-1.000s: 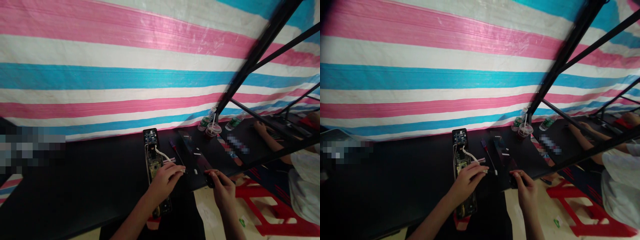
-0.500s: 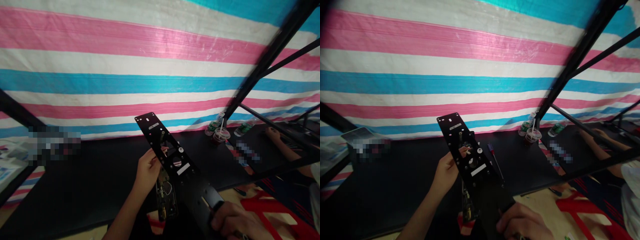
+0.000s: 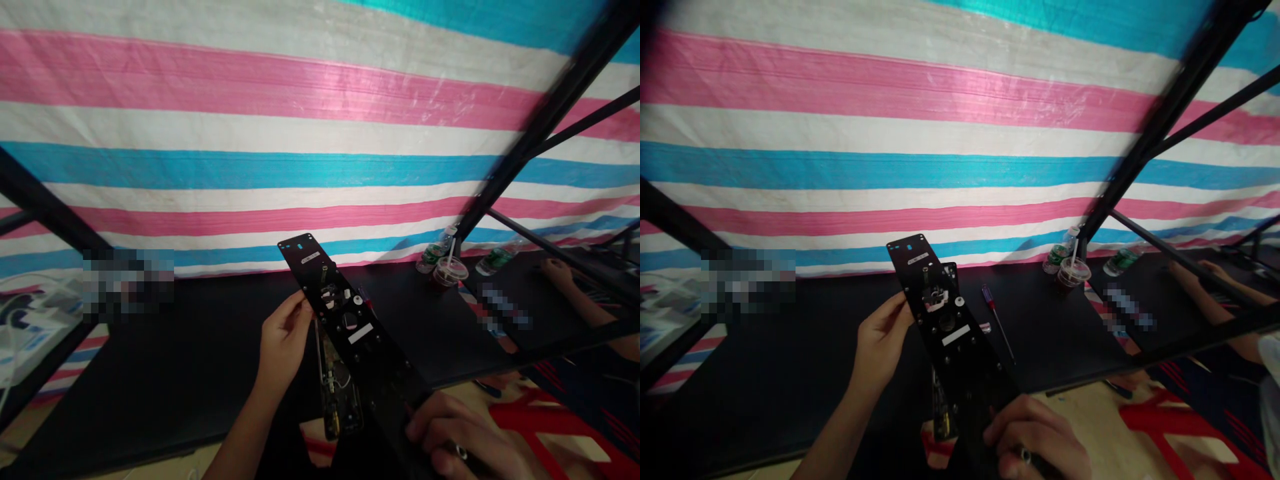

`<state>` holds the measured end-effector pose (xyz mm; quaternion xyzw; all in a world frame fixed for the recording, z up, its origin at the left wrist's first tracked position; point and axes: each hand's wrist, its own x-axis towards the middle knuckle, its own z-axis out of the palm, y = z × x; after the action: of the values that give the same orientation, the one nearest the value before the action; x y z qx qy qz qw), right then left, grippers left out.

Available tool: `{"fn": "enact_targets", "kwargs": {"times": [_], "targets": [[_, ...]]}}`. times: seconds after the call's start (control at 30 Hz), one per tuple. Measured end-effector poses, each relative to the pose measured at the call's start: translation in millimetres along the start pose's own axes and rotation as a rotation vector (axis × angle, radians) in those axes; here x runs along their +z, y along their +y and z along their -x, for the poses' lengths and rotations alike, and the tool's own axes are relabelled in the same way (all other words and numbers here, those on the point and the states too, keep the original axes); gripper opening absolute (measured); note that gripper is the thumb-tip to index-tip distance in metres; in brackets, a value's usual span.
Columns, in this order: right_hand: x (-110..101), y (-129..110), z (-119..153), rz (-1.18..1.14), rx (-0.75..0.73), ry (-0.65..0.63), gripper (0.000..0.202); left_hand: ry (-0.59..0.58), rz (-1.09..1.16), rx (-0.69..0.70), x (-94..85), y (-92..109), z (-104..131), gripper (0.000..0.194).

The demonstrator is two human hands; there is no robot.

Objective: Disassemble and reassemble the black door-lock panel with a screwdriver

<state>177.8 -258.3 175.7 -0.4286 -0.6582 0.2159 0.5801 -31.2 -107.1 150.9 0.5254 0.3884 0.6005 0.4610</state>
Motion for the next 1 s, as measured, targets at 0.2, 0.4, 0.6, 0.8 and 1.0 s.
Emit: {"fn": "enact_targets", "kwargs": {"times": [0.2, 0.4, 0.6, 0.8, 1.0], "targets": [[8, 0, -7, -0.043, -0.02, -0.015, 0.023, -0.021, 0.394, -0.151, -0.3, -4, 19, 0.061], [16, 0, -1, -0.069, -0.101, -0.049, 0.018, -0.076, 0.309, -0.046, 5.7, 10, 34, 0.065], [18, 0, 2, -0.015, -0.103, -0.091, 0.016, 0.028, -0.623, 0.385, -0.6, 24, 4, 0.038], [26, 10, 16, -0.005, -0.094, -0.061, 0.015, 0.03, -0.715, 0.6, 2.5, 44, -26, 0.01], [65, 53, 39, 0.058, 0.0, 0.098, 0.013, -0.042, -0.443, 0.486, 0.8, 34, -15, 0.012]]}}
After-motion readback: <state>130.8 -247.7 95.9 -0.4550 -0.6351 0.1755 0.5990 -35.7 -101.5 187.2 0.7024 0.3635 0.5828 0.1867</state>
